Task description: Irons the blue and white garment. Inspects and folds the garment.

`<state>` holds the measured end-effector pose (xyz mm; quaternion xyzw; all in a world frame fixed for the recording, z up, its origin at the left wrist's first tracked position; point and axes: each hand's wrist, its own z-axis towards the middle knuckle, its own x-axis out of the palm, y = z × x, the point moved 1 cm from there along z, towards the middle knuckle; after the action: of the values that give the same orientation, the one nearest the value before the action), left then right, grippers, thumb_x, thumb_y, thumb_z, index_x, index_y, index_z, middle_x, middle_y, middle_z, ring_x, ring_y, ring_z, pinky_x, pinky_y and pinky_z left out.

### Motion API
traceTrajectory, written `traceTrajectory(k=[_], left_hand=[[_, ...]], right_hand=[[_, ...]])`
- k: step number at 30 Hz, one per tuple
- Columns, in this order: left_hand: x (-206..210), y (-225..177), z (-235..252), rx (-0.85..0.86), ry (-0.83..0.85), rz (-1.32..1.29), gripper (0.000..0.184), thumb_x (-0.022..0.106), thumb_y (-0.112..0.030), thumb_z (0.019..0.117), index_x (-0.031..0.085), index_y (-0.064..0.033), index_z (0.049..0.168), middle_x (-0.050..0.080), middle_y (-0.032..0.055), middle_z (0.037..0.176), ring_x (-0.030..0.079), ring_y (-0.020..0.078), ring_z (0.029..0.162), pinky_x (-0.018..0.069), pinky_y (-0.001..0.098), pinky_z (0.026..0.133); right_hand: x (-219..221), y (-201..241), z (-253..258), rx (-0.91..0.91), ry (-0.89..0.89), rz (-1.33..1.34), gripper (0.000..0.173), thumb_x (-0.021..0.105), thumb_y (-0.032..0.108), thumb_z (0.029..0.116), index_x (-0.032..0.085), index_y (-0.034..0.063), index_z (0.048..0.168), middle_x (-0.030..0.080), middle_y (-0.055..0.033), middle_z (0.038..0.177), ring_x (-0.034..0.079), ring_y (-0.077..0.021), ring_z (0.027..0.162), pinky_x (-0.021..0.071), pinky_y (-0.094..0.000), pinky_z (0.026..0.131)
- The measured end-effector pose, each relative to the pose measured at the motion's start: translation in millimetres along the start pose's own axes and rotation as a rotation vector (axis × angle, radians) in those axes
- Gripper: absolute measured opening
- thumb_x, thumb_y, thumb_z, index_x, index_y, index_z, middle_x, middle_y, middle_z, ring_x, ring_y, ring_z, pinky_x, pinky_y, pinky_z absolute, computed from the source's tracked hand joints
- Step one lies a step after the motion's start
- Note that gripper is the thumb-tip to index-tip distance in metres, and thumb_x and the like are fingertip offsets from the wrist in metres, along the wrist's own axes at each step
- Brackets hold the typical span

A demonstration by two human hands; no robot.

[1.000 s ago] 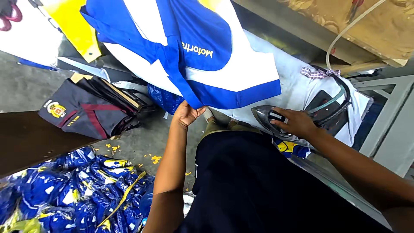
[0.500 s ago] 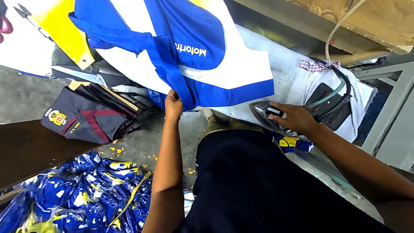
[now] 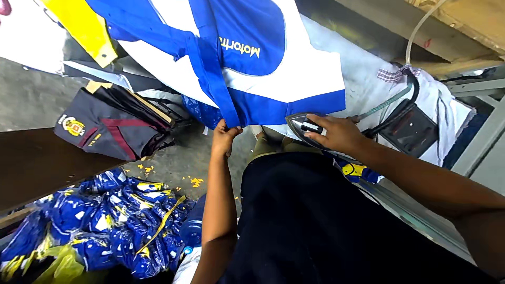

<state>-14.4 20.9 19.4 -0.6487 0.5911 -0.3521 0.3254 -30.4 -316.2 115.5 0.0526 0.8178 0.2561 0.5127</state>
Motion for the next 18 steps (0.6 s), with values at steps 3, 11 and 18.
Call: traceTrajectory(k=[3,11,18], left_hand=[[-10.4,8.6,6.0,0.004,-0.077,-0.135,0.029,0.052,0.016,0.0895,0.058,-0.0055,0.107,0.071,-0.0014,0.093,0.071,0.0106,0.084,0.0617,0.0338,0.083],[-6.8,17.6,13.6,0.026,-0.112,-0.231,0.029,0.05,0.018,0.0892,0.058,-0.0067,0.102,0.071,-0.0015,0.09,0.07,0.0103,0.081,0.0615,0.0329,0.082],[-9.1,20.3,11.0,0.115,-0.124,-0.086,0.027,0.06,0.016,0.0843,0.061,-0.0043,0.102,0.07,-0.0016,0.091,0.07,0.0086,0.084,0.0608,0.0323,0.082]], right_hand=[[-0.9,10.1,8.4,0.016,0.011,-0.023,0.057,0.061,0.043,0.102,0.059,0.005,0.145,0.071,-0.0284,0.109,0.071,-0.0492,0.094,0.0558,-0.0642,0.077],[-7.0,17.2,17.1,0.02,0.059,-0.004,0.06,0.06,0.047,0.1026,0.056,0.0073,0.148,0.071,-0.0278,0.111,0.07,-0.0483,0.099,0.0553,-0.0637,0.082],[-7.8,41.0,30.3,-0.08,0.054,-0.021,0.058,0.06,0.048,0.1015,0.061,0.0082,0.143,0.072,-0.0255,0.102,0.072,-0.0459,0.09,0.0566,-0.062,0.075]])
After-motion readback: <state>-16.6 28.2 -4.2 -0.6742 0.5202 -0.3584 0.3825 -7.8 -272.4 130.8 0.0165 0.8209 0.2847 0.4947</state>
